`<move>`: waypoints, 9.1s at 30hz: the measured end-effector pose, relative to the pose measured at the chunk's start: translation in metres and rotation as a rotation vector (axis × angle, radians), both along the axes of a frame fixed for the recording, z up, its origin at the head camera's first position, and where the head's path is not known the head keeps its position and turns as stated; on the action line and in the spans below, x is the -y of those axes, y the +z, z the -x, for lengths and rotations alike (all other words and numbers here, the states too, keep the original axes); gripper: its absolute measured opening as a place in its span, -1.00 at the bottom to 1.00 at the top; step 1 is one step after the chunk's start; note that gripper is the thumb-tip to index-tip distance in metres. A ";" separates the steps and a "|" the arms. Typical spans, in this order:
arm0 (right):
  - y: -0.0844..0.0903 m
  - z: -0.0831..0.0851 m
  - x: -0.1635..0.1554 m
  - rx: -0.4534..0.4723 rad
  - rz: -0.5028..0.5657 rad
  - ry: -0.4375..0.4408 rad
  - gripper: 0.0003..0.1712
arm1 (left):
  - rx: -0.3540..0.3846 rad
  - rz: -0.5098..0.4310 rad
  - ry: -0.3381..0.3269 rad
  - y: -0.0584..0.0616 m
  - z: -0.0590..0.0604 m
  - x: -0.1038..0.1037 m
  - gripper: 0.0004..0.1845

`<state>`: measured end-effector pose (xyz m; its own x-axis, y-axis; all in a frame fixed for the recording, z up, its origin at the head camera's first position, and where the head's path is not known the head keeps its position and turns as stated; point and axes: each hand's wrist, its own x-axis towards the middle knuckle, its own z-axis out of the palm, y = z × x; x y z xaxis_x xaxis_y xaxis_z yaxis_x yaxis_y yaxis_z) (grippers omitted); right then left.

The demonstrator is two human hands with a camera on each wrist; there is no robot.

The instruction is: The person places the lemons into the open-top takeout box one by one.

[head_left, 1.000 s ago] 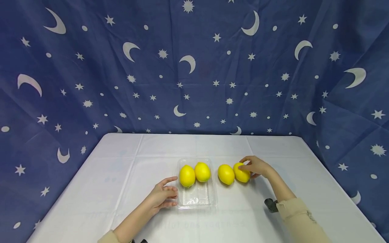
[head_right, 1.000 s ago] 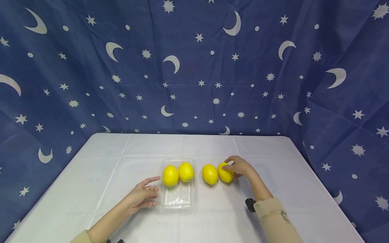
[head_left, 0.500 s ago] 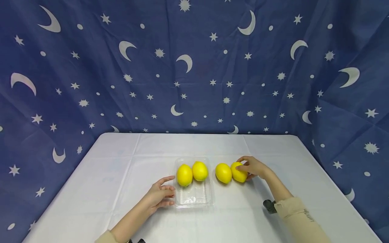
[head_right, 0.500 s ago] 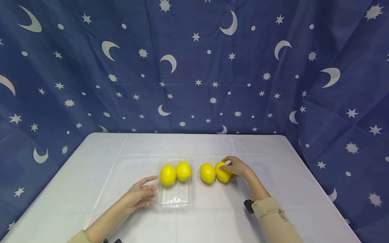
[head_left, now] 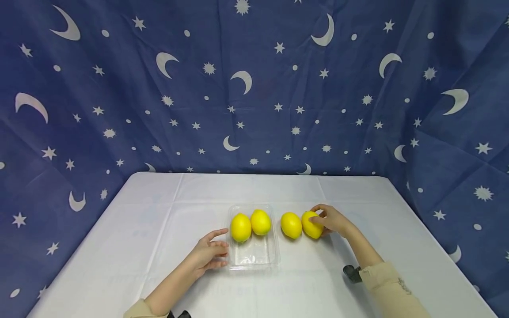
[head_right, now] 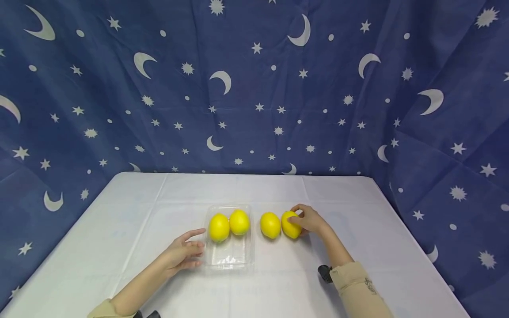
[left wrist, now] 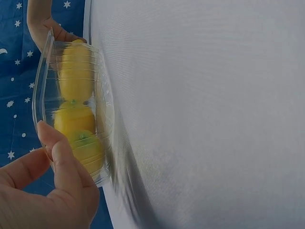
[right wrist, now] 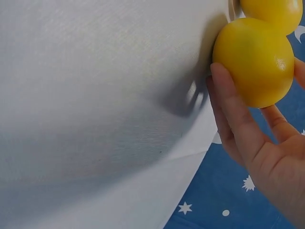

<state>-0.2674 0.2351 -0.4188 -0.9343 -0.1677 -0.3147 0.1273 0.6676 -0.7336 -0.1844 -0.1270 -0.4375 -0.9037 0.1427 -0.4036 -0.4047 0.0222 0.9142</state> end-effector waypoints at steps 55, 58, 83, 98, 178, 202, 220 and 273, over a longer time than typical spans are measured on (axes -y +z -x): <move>0.021 -0.038 0.037 -0.111 0.182 -0.051 -0.54 | 0.000 -0.027 -0.011 0.001 0.000 0.000 -0.37; 0.020 -0.040 0.043 -0.112 0.192 -0.046 -0.55 | 0.002 -0.030 -0.015 0.001 -0.001 0.001 -0.37; 0.030 -0.042 0.099 -0.122 0.294 0.022 -0.60 | -0.001 -0.028 0.010 -0.002 -0.001 0.001 -0.39; 0.024 -0.045 0.125 -0.062 0.381 0.085 -0.57 | -0.004 -0.030 0.010 -0.003 -0.001 0.001 -0.40; -0.004 -0.071 0.161 -0.276 0.144 0.346 -0.52 | -0.025 -0.040 -0.016 -0.001 -0.003 0.000 -0.37; 0.004 -0.068 0.149 -0.265 0.158 0.291 -0.59 | -0.018 -0.043 -0.001 -0.001 -0.003 0.000 -0.36; 0.012 -0.066 0.135 -0.306 0.232 0.263 -0.61 | -0.025 -0.041 -0.001 -0.001 0.000 -0.004 -0.37; 0.017 -0.034 0.057 -0.281 0.295 -0.010 -0.63 | -0.008 -0.055 -0.027 0.000 -0.004 0.001 -0.34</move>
<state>-0.2336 0.1778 -0.4019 -0.9790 -0.2034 0.0138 -0.1005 0.4226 -0.9007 -0.1802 -0.1277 -0.4372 -0.9023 0.1889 -0.3876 -0.3977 -0.0173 0.9174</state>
